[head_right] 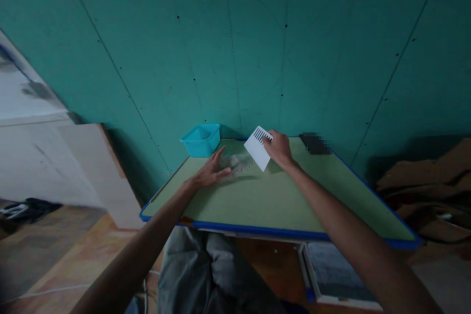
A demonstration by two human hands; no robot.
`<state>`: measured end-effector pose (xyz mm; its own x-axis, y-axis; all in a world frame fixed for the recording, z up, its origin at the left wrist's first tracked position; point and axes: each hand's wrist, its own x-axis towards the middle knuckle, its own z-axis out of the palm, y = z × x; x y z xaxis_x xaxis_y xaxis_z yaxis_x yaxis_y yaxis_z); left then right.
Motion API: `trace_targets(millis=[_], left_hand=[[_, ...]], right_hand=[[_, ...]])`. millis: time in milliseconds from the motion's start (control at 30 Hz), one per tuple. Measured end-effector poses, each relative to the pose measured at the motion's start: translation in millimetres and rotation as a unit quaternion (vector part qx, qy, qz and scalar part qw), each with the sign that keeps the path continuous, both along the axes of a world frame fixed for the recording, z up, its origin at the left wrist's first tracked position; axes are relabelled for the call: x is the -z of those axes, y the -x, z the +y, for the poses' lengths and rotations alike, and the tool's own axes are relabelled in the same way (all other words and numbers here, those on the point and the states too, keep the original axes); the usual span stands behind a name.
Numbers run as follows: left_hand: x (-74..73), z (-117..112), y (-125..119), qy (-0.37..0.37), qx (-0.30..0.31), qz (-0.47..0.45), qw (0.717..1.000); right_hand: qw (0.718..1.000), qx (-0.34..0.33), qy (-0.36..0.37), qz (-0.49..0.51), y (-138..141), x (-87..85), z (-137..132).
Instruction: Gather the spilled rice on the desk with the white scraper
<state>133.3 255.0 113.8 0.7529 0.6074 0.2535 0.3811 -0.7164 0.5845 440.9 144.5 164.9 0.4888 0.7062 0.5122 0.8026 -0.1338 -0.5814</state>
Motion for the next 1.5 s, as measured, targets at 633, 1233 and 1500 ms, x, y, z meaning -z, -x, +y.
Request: trace_targets(millis=[633, 1233, 1500], left_hand=[[-14.9, 5, 42, 0.128, 0.011, 0.033, 0.991], [6.0, 6, 16, 0.066, -0.031, -0.034, 0.997], [-2.9, 7, 12, 0.094, -0.185, -0.189, 0.96]], right_hand=[[0.997, 0.031, 0.07, -0.011, -21, 15.1, -8], [0.998, 0.026, 0.022, -0.047, -4, 13.8, 7], [0.985, -0.091, 0.067, -0.131, 29, -9.3, 39]])
